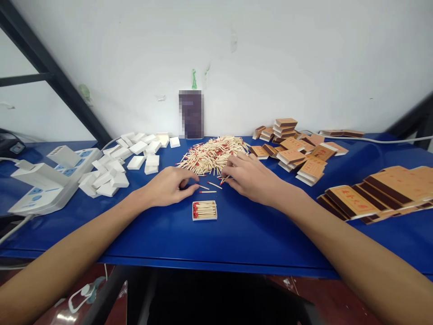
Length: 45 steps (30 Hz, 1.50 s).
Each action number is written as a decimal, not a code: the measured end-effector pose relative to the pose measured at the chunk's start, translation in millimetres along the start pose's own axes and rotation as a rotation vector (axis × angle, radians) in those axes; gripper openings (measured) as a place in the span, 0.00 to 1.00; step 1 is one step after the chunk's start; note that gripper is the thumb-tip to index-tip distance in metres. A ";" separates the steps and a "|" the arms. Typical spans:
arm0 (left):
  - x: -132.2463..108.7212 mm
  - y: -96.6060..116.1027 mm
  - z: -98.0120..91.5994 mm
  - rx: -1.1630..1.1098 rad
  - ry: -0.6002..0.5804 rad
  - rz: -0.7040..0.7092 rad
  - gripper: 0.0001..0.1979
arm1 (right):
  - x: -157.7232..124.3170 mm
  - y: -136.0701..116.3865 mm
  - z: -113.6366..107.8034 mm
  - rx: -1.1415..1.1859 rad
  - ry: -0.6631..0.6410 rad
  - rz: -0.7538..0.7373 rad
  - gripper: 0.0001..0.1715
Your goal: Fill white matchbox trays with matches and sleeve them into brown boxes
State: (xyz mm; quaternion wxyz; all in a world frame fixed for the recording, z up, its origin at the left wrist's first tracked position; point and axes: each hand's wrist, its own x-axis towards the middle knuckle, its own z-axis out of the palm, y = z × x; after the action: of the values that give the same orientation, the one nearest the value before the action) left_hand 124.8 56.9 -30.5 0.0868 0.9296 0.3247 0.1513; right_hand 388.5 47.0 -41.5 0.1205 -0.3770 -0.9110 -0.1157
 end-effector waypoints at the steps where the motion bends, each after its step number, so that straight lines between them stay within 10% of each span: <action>1: 0.3 -1.1 0.8 0.003 0.014 -0.004 0.10 | 0.4 -1.1 0.1 0.001 -0.001 -0.002 0.12; 15: -0.8 -6.1 4.8 -0.205 0.114 -0.041 0.13 | 6.8 -18.6 -2.0 0.053 0.018 0.003 0.10; 25: 2.4 -9.3 1.1 0.057 0.182 0.019 0.13 | 20.6 -31.2 6.5 0.302 0.068 0.018 0.11; 45: -0.9 -4.9 -0.4 0.178 -0.003 0.025 0.20 | 15.4 -31.6 11.5 0.419 0.093 0.005 0.09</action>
State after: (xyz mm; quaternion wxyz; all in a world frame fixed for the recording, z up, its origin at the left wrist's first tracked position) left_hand 121.1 60.2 -31.6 0.0023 0.9377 0.3253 0.1217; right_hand 353.7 38.8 -51.4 0.2386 -0.3404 -0.9076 0.0591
